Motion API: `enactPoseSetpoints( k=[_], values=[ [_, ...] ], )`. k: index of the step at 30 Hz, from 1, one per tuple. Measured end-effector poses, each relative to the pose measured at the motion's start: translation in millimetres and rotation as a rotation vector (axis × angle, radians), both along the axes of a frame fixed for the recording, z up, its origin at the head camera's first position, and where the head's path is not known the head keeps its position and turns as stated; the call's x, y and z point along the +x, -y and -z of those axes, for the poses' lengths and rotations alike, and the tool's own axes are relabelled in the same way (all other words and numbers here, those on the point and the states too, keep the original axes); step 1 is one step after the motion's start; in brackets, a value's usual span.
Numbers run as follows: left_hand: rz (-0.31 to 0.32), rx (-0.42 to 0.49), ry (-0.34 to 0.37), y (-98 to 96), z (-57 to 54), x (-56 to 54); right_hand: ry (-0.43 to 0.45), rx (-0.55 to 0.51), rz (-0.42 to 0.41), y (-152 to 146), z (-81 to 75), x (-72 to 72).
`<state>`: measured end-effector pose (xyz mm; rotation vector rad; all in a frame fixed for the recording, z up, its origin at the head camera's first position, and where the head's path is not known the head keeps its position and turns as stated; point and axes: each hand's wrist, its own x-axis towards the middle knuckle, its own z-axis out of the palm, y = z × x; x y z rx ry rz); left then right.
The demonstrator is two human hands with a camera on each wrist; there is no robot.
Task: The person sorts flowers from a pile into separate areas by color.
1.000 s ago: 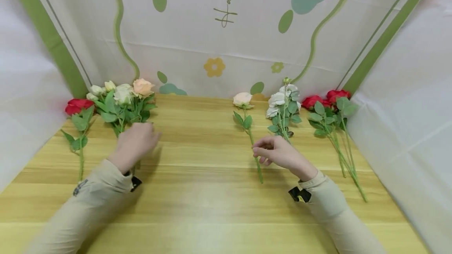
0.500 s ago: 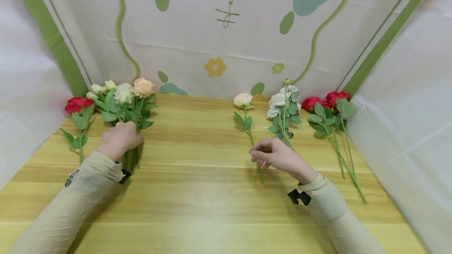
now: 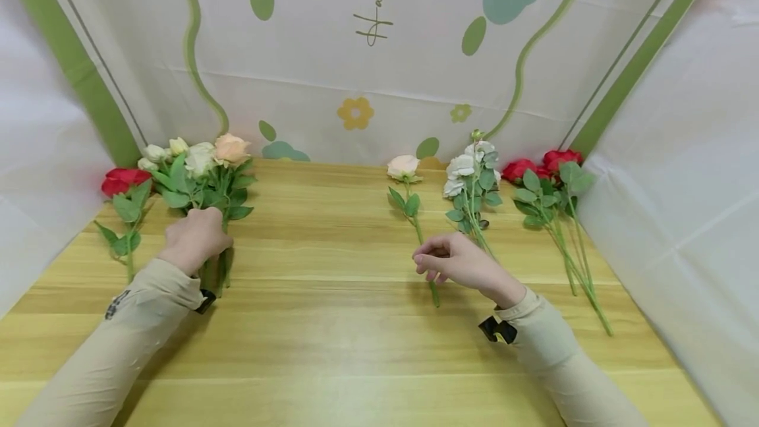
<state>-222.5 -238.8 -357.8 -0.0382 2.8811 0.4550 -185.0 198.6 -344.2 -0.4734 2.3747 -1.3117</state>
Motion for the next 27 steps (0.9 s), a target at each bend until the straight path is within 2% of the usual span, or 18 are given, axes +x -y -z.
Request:
enactPoseSetpoints(
  k=[5,13,21,27],
  values=[
    [0.004,-0.009,0.017,-0.5,-0.5,0.0,-0.007,0.003,-0.011,0.4,1.4,-0.3],
    [0.014,-0.047,-0.013,2.9,-0.7,-4.3,-0.012,0.015,-0.018,1.7,2.1,-0.7],
    [0.005,-0.044,0.010,2.8,-4.0,-3.9,-0.020,0.022,-0.018,1.7,1.9,-0.3],
    [-0.012,-0.045,-0.009,3.8,-5.6,-3.3,-0.013,0.017,-0.017,2.7,1.8,0.5]
  ],
)
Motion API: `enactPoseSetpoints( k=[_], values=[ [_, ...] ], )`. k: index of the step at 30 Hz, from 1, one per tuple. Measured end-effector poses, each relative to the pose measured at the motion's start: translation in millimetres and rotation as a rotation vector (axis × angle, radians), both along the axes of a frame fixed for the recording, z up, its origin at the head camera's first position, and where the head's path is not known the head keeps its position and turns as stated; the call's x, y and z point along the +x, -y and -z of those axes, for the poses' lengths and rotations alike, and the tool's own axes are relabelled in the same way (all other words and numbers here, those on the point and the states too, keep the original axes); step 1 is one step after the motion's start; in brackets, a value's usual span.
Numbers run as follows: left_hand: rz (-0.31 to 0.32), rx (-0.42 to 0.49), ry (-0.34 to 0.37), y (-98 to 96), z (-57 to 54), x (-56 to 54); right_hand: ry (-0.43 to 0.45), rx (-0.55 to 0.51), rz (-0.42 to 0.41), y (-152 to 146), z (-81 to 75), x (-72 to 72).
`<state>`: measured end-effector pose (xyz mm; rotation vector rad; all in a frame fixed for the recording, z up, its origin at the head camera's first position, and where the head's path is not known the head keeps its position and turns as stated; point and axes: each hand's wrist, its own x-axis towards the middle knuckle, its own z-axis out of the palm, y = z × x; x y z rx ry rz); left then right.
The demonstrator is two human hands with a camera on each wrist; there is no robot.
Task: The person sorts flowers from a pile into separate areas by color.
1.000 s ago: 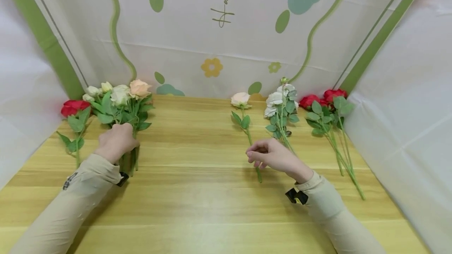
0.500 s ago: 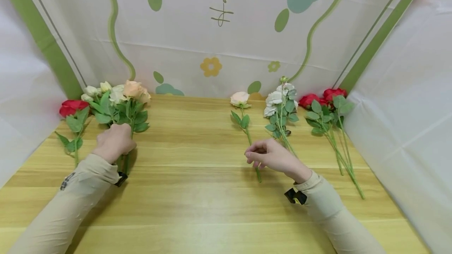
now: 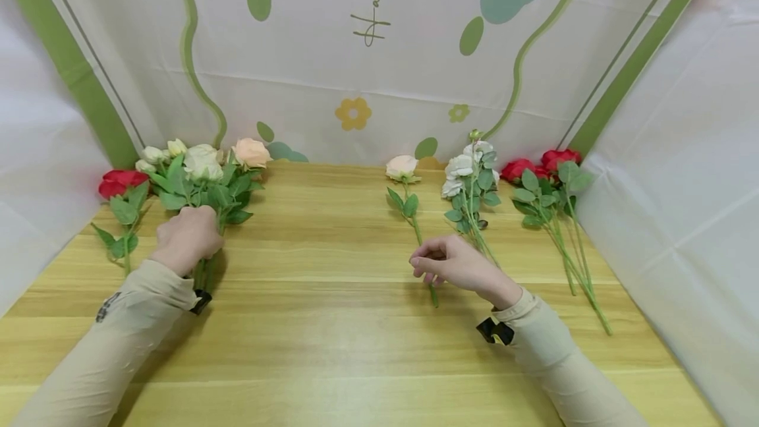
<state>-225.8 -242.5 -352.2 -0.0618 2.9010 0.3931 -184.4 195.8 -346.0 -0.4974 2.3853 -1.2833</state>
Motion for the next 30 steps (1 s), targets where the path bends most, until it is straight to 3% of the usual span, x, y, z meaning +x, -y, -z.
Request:
enactPoseSetpoints(
  k=[14,17,24,30],
  values=[
    [-0.012,0.020,-0.076,3.5,-6.0,2.7,-0.006,0.005,-0.012,1,2.3,-0.4],
    [-0.013,0.035,-0.150,2.0,-7.6,4.6,-0.007,0.004,-0.011,0,2.5,-0.1],
    [-0.021,0.146,-0.419,-6.2,-13.3,10.7,-0.001,-0.002,-0.008,1,2.7,0.6],
    [-0.008,0.244,-0.541,-18.2,-18.6,12.7,-0.010,0.003,-0.008,1,2.7,0.3]
  ],
)
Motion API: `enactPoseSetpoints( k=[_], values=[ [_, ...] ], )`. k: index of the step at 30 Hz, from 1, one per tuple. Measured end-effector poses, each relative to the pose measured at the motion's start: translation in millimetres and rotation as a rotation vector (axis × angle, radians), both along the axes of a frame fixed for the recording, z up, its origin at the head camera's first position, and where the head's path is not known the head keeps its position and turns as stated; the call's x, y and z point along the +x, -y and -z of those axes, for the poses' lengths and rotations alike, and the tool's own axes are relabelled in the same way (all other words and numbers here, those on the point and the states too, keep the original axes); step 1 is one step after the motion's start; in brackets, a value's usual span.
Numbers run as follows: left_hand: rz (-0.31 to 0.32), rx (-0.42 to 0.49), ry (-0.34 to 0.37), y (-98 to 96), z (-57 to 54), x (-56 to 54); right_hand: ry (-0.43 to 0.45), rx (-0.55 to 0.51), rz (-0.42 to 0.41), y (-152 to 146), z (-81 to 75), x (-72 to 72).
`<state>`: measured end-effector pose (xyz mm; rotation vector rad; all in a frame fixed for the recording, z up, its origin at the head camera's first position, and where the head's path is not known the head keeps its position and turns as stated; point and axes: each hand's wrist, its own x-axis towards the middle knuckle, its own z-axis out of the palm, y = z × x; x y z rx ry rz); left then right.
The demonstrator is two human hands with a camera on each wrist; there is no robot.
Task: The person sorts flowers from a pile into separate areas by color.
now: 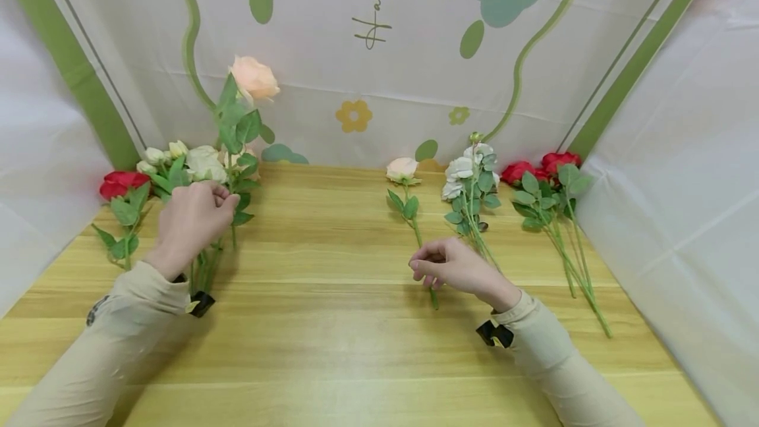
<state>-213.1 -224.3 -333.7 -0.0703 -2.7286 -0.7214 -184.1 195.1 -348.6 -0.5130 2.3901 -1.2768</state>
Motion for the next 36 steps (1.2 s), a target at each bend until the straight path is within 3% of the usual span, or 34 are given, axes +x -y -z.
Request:
enactPoseSetpoints(
  k=[8,12,16,19,26,32,36],
  values=[
    [0.097,0.103,-0.185,-22.4,-6.8,7.5,0.006,-0.010,-0.009,0,0.0,-2.4],
    [0.119,0.158,-0.234,-36.1,-9.4,10.5,0.011,-0.014,-0.015,-1,1.0,-2.5],
    [0.192,0.242,-0.237,-53.3,-6.6,15.7,0.045,-0.056,-0.008,-1,-0.8,1.5],
    [0.271,0.339,-0.146,-67.8,-4.5,23.3,0.054,-0.099,0.000,3,-3.2,6.1],
    [0.434,0.626,0.214,-105.4,-17.9,35.7,0.081,-0.191,-0.008,22,-5.9,19.3],
    [0.587,0.727,0.318,-133.8,-18.6,41.3,0.231,-0.372,-0.014,38,-12.7,35.2],
    [0.636,0.780,0.356,-147.7,-13.9,45.4,0.292,-0.480,-0.044,47,-16.3,44.1]
  ],
)
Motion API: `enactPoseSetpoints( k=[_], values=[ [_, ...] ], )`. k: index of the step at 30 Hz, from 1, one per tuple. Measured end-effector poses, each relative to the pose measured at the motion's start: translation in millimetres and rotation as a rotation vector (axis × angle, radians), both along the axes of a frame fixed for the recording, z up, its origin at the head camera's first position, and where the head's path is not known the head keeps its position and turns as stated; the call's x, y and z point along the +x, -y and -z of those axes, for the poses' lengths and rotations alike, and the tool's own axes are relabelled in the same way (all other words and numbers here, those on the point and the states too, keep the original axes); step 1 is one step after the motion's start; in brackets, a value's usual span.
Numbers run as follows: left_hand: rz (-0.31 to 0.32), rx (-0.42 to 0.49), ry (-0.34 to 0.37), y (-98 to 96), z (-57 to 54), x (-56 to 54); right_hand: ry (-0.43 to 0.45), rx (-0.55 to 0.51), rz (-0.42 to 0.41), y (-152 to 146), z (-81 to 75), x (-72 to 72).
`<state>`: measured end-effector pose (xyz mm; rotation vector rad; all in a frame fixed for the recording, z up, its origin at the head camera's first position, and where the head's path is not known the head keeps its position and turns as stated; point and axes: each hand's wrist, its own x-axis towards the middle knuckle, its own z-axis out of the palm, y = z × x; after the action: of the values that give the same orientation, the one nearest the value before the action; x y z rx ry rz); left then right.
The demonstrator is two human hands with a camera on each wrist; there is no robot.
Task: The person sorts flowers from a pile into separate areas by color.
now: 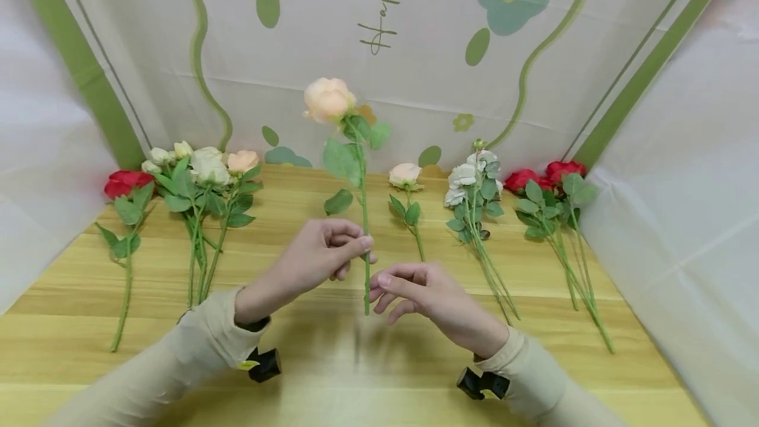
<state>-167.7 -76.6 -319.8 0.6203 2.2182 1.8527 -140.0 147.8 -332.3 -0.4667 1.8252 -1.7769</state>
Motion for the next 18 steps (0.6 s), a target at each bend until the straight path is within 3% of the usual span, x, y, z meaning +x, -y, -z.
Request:
enactPoseSetpoints(
  k=[4,12,15,18],
  values=[
    [0.034,0.004,0.016,-13.2,2.7,4.0,0.036,-0.078,-0.006,5,0.4,8.5],
    [0.076,-0.006,-0.031,-22.5,4.0,9.7,0.074,-0.200,0.013,-2,5.6,15.8],
    [0.100,-0.018,-0.021,-23.2,3.0,10.3,0.051,-0.232,0.008,-7,7.9,17.6],
    [0.132,-0.033,-0.003,-24.0,2.1,8.9,-0.042,-0.201,0.027,-10,9.7,18.6]
  ],
)
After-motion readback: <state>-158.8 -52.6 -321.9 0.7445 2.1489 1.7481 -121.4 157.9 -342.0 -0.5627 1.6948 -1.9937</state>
